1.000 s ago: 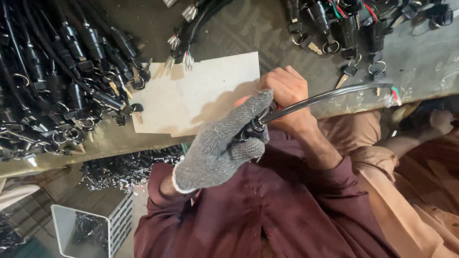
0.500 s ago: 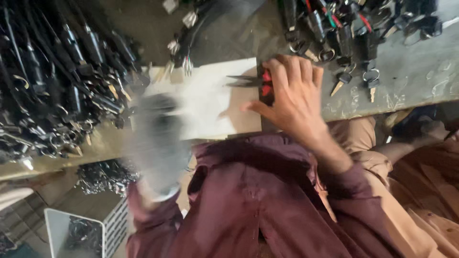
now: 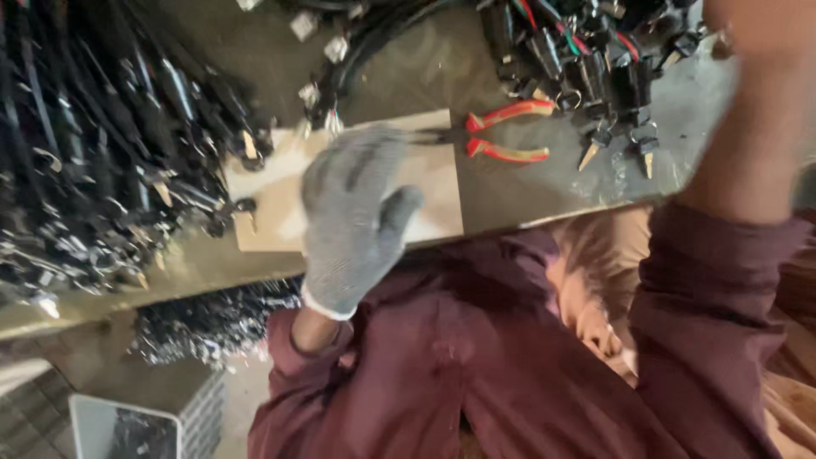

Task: The person strips the outer insulation from the end of a black cable using pliers, pulling away cut insulation to expose inner colored wires. They reposition the cable repeatedly, cut and remove sections of jacket, and place the finished cable with a pile of completed cables on the workbench.

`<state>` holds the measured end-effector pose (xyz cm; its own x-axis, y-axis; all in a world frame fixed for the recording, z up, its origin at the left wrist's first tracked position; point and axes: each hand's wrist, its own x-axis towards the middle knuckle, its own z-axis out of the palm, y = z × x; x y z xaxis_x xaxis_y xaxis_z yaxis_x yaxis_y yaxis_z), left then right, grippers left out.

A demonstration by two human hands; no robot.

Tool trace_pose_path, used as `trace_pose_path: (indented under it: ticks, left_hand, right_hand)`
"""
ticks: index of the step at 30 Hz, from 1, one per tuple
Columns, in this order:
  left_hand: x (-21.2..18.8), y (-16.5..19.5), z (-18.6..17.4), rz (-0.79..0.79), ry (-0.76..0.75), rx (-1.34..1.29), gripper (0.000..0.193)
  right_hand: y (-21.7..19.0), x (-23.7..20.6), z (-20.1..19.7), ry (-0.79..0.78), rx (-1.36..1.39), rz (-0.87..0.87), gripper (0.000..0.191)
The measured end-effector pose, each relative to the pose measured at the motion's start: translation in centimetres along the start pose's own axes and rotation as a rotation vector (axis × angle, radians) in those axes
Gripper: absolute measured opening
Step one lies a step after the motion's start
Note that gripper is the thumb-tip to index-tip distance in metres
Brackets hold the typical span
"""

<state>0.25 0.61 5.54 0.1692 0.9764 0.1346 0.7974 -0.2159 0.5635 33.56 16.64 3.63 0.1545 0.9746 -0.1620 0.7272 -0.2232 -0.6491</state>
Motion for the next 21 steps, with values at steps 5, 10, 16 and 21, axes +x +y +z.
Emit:
trace_pose_path:
  ticks: [5,10,16,21]
  left_hand:
    - [2.6,4.0,2.3,0.133,0.017,-0.181,0.068]
    - [4.2,6.5,4.2,0.182,0.048,-0.53,0.069]
    - [2.0,3.5,4.0,0.108,-0.038,-0.841,0.047]
    - [-0.4,3.1,5.1,-0.006,-0.097,-0.774,0.033]
  right_hand:
    - [-2.9,-8.8,-2.0,0.035,0.885,-0.106,0.045]
    - [-7.0,-12.6,-0.1,-0.038,1.364,-0.215,0.041]
    - [-10.5,-13.4,3.5,-0.257,1.536,-0.092,0.041]
    - [-7.7,-13.3,5.6,-0.442,1.736,0.058,0.048]
